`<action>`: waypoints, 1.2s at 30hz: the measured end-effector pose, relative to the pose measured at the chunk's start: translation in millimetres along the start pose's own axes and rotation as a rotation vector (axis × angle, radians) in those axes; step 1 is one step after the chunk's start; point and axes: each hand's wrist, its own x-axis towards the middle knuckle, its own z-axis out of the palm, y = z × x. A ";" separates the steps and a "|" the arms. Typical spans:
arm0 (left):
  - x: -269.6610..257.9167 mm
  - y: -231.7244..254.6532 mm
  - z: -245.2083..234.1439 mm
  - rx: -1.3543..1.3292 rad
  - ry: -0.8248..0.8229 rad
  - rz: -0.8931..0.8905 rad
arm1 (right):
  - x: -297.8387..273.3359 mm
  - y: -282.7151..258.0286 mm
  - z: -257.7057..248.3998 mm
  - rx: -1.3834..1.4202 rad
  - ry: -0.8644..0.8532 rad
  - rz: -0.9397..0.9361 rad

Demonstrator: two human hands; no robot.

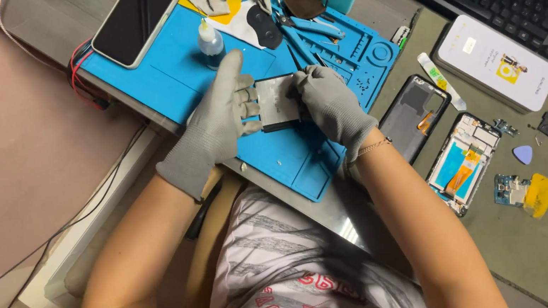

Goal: Removing adhesive from a mobile phone battery using a motorized tool during a repair process.

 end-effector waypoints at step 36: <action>21.6 -97.5 254.6 -1.083 -0.967 -0.076 | -192.2 -141.6 -127.3 -0.350 0.790 -0.157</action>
